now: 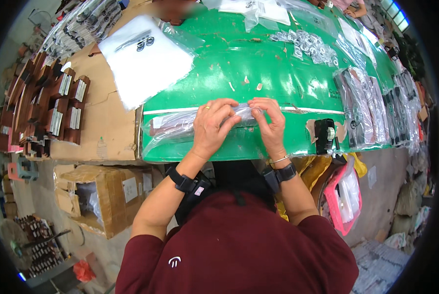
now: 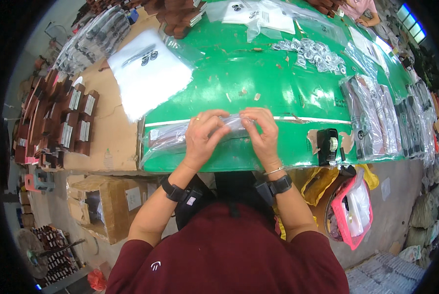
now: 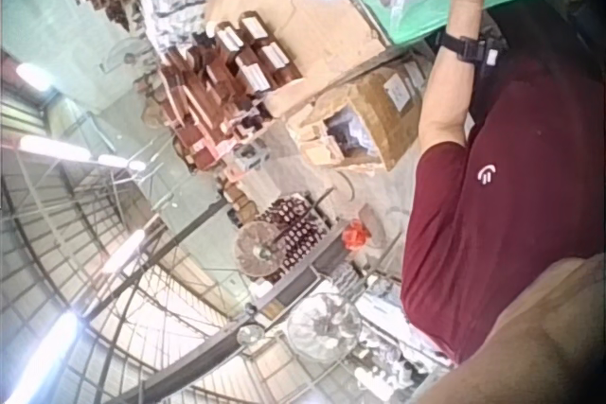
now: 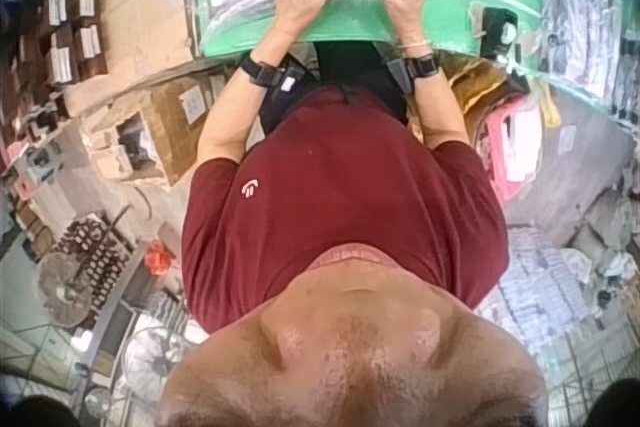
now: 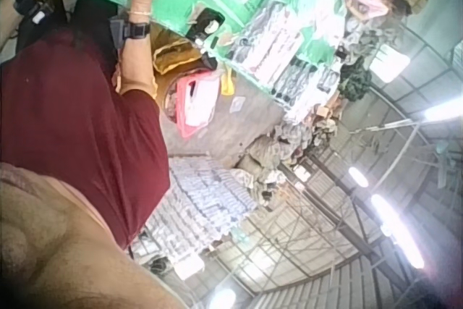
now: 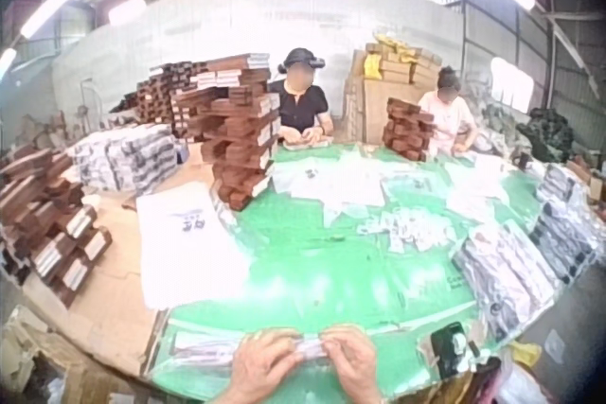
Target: The recorder is placing wooden furniture components and metal hardware into plastic bags and sealing them with tape.
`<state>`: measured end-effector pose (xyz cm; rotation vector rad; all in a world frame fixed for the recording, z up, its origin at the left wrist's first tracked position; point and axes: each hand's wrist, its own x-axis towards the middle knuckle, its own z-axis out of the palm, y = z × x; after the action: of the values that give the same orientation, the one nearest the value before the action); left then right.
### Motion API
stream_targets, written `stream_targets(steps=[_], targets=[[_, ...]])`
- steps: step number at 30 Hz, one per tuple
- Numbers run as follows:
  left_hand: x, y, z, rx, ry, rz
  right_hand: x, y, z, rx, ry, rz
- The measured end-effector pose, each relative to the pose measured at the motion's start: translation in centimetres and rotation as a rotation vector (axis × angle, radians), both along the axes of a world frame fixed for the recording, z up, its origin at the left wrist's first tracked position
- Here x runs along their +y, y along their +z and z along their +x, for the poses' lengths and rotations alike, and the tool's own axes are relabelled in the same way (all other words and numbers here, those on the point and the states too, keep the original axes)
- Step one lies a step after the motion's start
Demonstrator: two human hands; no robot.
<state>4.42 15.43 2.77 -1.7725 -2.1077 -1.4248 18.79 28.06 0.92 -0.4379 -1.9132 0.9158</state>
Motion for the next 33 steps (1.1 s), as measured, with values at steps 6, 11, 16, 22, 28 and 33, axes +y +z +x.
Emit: stream_targets(steps=[6, 11, 16, 22, 28, 33], targets=[[0.3, -0.6, 1.1, -0.056, 0.097, 0.042, -0.1, 0.0, 0.2, -0.038, 0.008, -0.053], [0.5, -0.5, 1.9, -0.091, 0.182, 0.015, -0.1, -0.3, -0.1, 0.006, 0.004, -0.153], [0.7, -0.5, 2.0, -0.013, 0.193, 0.026, -1.0, -1.4, 0.2, 0.034, 0.150, -0.547], [1.3, 0.4, 1.4, 0.116, 0.110, -0.034, -0.5, -1.4, -0.4, 0.108, 0.175, -0.579], [1.0, -0.9, 0.6, 0.293, 0.037, -0.055, -0.4, -1.7, -0.5, 0.142, 0.213, -0.619], [0.8, -1.1, 0.2, 0.340, 0.010, -0.065, 0.0, -2.5, -0.8, 0.166, 0.194, -0.643]])
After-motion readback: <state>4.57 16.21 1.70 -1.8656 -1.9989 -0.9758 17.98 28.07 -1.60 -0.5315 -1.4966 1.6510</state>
